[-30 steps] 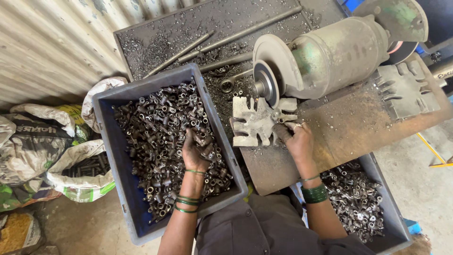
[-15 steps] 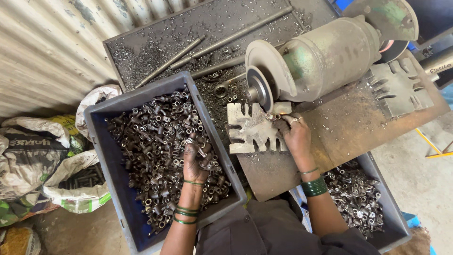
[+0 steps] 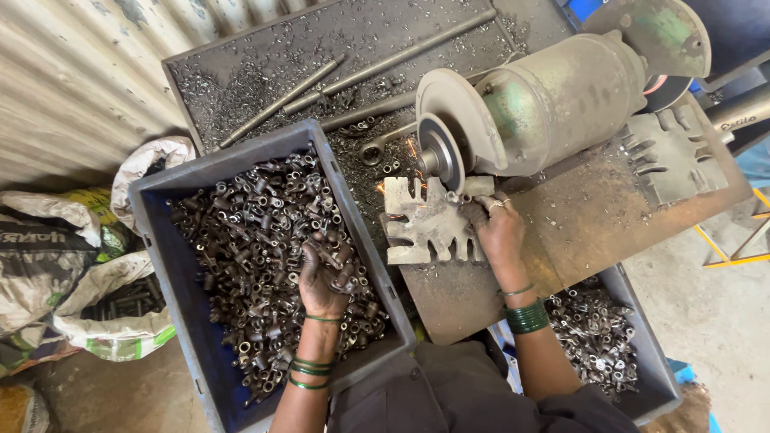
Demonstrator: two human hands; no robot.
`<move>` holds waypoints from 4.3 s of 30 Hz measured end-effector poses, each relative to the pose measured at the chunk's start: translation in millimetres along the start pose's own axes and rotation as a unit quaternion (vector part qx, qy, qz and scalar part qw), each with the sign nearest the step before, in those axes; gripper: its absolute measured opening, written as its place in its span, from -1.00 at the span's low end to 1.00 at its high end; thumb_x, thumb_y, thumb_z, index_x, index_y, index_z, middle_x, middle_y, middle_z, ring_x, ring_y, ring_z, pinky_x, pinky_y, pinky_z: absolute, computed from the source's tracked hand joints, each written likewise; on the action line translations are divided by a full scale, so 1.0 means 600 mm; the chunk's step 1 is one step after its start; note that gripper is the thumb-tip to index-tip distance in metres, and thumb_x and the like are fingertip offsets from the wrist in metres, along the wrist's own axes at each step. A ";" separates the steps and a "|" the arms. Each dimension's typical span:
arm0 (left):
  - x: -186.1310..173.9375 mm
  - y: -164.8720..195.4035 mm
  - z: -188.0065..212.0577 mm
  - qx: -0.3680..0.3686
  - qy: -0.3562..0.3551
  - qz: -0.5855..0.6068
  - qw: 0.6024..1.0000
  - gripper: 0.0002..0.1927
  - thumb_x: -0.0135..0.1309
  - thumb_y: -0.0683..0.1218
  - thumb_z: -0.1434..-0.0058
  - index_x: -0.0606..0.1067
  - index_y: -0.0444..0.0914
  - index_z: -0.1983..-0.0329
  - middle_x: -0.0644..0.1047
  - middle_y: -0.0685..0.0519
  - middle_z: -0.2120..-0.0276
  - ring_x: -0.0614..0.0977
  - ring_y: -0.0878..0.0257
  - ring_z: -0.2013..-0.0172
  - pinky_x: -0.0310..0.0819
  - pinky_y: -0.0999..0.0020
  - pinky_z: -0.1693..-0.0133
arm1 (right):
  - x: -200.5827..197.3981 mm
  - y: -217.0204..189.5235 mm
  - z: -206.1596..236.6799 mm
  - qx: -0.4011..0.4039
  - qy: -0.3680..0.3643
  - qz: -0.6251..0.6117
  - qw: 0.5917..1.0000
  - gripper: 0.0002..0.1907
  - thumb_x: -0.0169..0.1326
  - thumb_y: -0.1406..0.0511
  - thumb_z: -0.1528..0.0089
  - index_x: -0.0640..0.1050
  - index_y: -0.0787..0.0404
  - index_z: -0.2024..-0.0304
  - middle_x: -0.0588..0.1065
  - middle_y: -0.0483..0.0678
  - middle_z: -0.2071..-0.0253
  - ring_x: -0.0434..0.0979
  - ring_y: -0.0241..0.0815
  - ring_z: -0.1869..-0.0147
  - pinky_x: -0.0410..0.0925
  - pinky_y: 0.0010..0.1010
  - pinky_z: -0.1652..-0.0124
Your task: The person picks small metal castings one at a time from a bin, holds each against a running bench grinder to grind off excess material, producing sparks, and places the ground pieces into a second bin. The person repeats this grinding cycle continuously across the episode.
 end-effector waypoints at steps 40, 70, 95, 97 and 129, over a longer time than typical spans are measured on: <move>-0.026 -0.011 0.004 -0.011 0.082 -0.174 0.981 -0.59 0.19 0.19 -0.24 0.49 -0.16 0.03 0.61 0.06 0.12 0.64 0.32 0.31 0.35 0.59 0.59 | -0.107 -0.028 0.047 -0.055 0.067 0.017 0.996 -0.78 0.40 0.23 -0.16 0.70 0.19 0.22 0.63 0.08 0.23 0.63 -0.05 0.21 0.45 -0.31 0.22; -0.021 -0.067 0.037 -0.283 -0.116 -0.483 0.820 -0.14 0.07 -0.18 -0.20 0.05 -0.23 -0.58 0.61 -0.02 0.40 0.66 0.25 0.33 0.55 0.36 0.11 | -0.012 0.061 0.083 0.097 -0.015 -0.225 0.969 -0.83 -0.10 0.52 -0.28 0.31 0.31 0.07 0.60 0.02 0.22 0.57 -0.25 0.33 0.43 -0.41 0.31; -0.042 -0.064 0.044 -0.311 -0.121 -0.510 0.793 -0.05 0.12 -0.17 -0.17 0.04 -0.19 -0.63 0.55 -0.37 -0.03 0.67 0.28 0.26 0.58 0.31 -0.01 | -0.020 0.075 0.071 0.098 0.036 -0.222 0.969 -0.80 -0.01 0.47 -0.29 0.34 0.32 0.03 0.62 0.07 0.27 0.67 -0.15 0.27 0.51 -0.38 0.27; -0.031 -0.061 0.040 -0.287 -0.114 -0.535 0.786 -0.09 0.14 -0.18 -0.14 0.07 -0.15 -0.57 0.47 0.00 -0.16 0.68 0.29 0.27 0.61 0.37 0.01 | -0.034 0.093 0.076 0.122 0.074 -0.258 0.956 -0.81 0.02 0.42 -0.40 0.32 0.30 -0.02 0.61 0.09 0.25 0.67 -0.12 0.28 0.50 -0.39 0.33; 0.203 -0.059 0.142 0.213 -0.221 -0.650 0.696 -0.78 0.27 -0.30 -0.09 0.59 -0.24 0.19 0.59 0.02 0.25 0.65 0.14 0.21 0.60 0.29 0.13 | -0.041 -0.199 0.190 -0.090 -0.031 -0.597 0.796 -0.57 0.28 0.48 -0.18 0.34 0.20 0.03 0.54 0.05 0.09 0.58 -0.06 -0.03 0.46 -0.18 -0.10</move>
Point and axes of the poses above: each hand's wrist, its own z-axis away from the middle knuckle, its own x-axis out of the palm, y = z × x, the point moved 7 cm from there along -z, towards the middle knuckle
